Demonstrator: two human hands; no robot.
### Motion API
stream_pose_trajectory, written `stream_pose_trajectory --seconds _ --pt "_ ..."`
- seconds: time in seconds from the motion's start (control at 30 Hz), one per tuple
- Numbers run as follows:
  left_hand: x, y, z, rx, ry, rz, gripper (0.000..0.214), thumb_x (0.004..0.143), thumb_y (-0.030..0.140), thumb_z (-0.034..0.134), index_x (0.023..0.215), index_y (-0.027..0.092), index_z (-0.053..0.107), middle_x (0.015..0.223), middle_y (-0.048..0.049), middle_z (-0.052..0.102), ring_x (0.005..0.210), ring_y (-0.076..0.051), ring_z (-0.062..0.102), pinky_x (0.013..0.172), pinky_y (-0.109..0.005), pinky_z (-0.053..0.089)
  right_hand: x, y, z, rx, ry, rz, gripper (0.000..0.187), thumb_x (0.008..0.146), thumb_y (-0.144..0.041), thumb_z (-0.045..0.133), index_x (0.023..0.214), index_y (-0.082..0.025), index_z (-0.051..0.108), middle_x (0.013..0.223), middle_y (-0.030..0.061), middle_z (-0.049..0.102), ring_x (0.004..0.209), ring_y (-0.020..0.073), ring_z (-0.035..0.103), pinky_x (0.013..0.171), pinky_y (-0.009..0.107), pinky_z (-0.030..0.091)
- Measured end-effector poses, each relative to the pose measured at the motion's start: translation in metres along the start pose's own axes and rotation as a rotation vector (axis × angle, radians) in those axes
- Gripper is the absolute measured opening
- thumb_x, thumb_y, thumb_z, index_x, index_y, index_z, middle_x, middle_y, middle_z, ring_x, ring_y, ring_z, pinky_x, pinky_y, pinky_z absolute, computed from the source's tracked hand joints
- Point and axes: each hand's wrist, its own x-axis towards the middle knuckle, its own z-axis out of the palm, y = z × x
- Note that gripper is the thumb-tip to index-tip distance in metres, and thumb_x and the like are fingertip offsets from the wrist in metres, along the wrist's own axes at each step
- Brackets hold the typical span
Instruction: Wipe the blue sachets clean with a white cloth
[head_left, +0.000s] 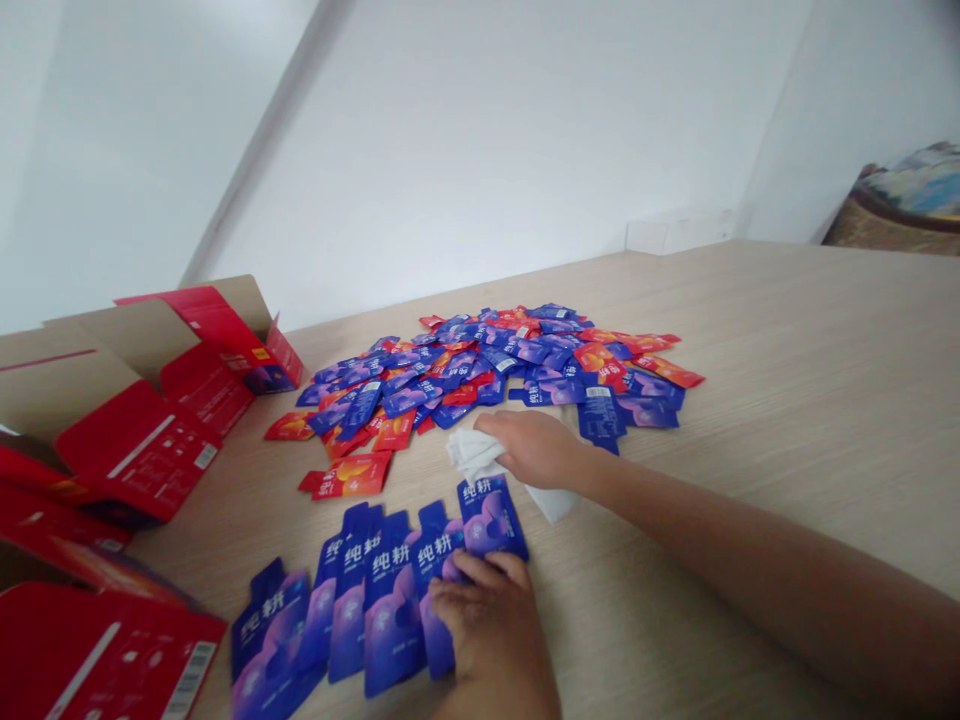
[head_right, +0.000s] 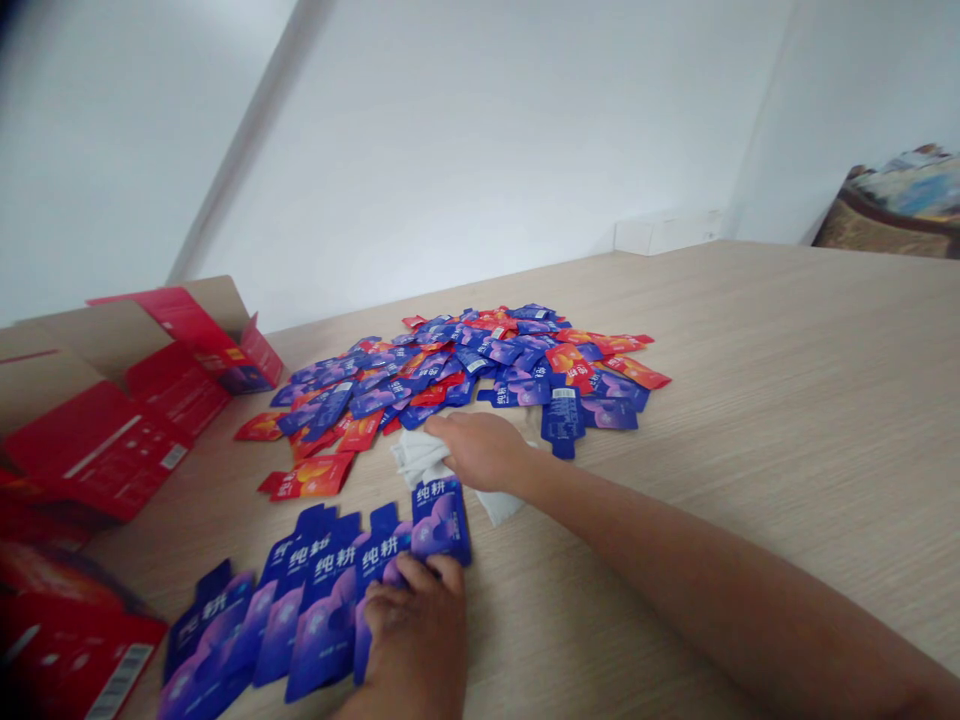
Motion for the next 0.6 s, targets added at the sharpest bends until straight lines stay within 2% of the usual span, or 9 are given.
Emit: stream_pose_trajectory --seconds 0.17,0.27,0.43,0.6 --pt "-0.0002 0.0001 -0.0030 0.017 -0.004 -0.010 0.040 0.080 0.000 0.036 0.104 0.014 0.064 0.111 -0.0215 0.063 0.087 -0.037 0.063 0.070 -0.050 0.043 0.0001 0.0004 0.0008 0.001 0.008 -0.009 0.033 0.082 -0.023 0.047 0.114 -0.022 0.048 0.106 0.0079 0.062 0.097 0.0223 0.056 0.076 0.031 0.040" --pt "0.0001 -0.0017 -0.0047 -0.016 -0.018 -0.003 0.040 0.080 0.000 0.036 0.104 0.013 0.065 0.111 -0.0236 0.062 0.087 -0.040 0.063 0.069 -0.051 0.043 0.0001 0.0013 0.0015 0.000 0.010 -0.016 0.032 0.082 -0.023 0.047 0.113 -0.022 0.048 0.107 0.0077 0.061 0.098 0.0220 0.056 0.077 0.031 0.040" --pt "-0.0004 -0.0044 -0.0078 0.028 0.035 0.048 0.043 0.079 -0.001 0.034 0.101 0.016 0.066 0.107 -0.0224 0.064 0.082 -0.039 0.064 0.065 -0.046 0.043 0.0000 0.0017 0.0021 -0.017 0.032 -0.025 0.031 0.079 -0.021 0.049 0.110 -0.022 0.049 0.105 0.0071 0.062 0.097 0.0227 0.057 0.076 0.031 0.041" --pt "-0.0005 -0.0039 -0.0087 0.049 -0.023 0.004 0.041 0.080 -0.001 0.036 0.105 0.015 0.065 0.110 -0.0227 0.062 0.088 -0.039 0.063 0.069 -0.049 0.043 0.0002 0.0008 0.0016 -0.008 0.005 -0.013 0.031 0.080 -0.022 0.049 0.111 -0.022 0.048 0.107 0.0075 0.061 0.099 0.0216 0.055 0.078 0.031 0.039"
